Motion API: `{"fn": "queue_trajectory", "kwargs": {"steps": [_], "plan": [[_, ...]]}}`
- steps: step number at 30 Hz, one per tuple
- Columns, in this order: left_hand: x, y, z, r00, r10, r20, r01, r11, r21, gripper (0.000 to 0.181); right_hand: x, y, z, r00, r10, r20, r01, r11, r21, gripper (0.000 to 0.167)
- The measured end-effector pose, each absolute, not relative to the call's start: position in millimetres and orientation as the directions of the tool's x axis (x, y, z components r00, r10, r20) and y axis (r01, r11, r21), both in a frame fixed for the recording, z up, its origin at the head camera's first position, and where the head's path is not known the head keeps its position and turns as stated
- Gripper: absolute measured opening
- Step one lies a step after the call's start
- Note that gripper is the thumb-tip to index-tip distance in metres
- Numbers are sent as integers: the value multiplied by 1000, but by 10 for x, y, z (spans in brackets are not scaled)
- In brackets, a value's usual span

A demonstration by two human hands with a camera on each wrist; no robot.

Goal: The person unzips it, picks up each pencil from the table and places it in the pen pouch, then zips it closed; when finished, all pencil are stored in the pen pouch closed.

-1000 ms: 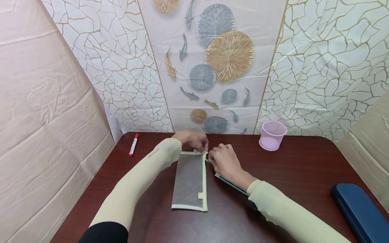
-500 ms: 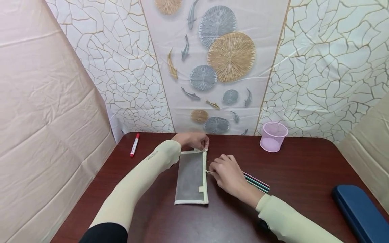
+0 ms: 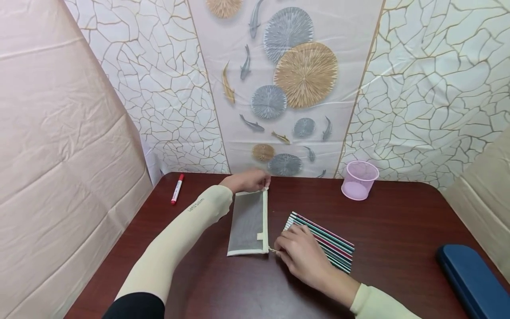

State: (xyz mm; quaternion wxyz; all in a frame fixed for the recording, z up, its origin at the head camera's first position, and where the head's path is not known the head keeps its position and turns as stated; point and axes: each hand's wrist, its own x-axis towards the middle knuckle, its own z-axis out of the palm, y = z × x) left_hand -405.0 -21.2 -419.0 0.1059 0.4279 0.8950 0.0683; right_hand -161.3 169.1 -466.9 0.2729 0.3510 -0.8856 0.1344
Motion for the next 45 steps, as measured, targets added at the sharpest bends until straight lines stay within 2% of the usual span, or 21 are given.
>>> {"fn": "queue_trajectory", "kwargs": {"steps": [5, 9, 15, 18, 24, 27, 31, 36, 41, 45], "plan": [[-4066, -211, -4236, -612, 788, -75, 768, 614, 181, 12, -1558, 1697, -4721, -607, -536, 586, -687, 725, -47, 25], [-4051, -216, -4249, -597, 802, -3, 788, 587, 183, 10, -1544, 1722, -4753, -646, -485, 590, -652, 752, -96, 25], [-4062, -267, -4229, -542, 833, 110, 814, 488, 315, 8, -1519, 1764, -4765, -678, -394, 620, -622, 757, -199, 25], [-4051, -295, -4219, -551, 826, 116, 791, 473, 388, 11, -1518, 1773, -4770, -694, -381, 611, -617, 752, -232, 25], [-3993, -332, -4199, -557, 820, 133, 774, 454, 442, 7, -1533, 1753, -4758, -726, -362, 585, -603, 744, -288, 22], [-3961, -335, -4182, -548, 824, 144, 768, 428, 476, 6, -1571, 1744, -4725, -764, -328, 556, -575, 737, -355, 19], [-3919, -321, -4154, -540, 827, 154, 767, 408, 496, 7, -1682, 1739, -4663, -857, -227, 463, -471, 710, -524, 12], [-3845, -280, -4118, -537, 831, 147, 768, 410, 492, 6, -1859, 1735, -4588, -976, -63, 208, -203, 609, -767, 11], [-3781, -237, -4117, -529, 837, 139, 764, 399, 507, 5, -1969, 1694, -4560, -999, 14, -48, 49, 401, -915, 21], [-3755, -229, -4130, -529, 837, 140, 764, 397, 509, 5, -2010, 1643, -4572, -994, 29, -107, 111, 315, -943, 25]]}}
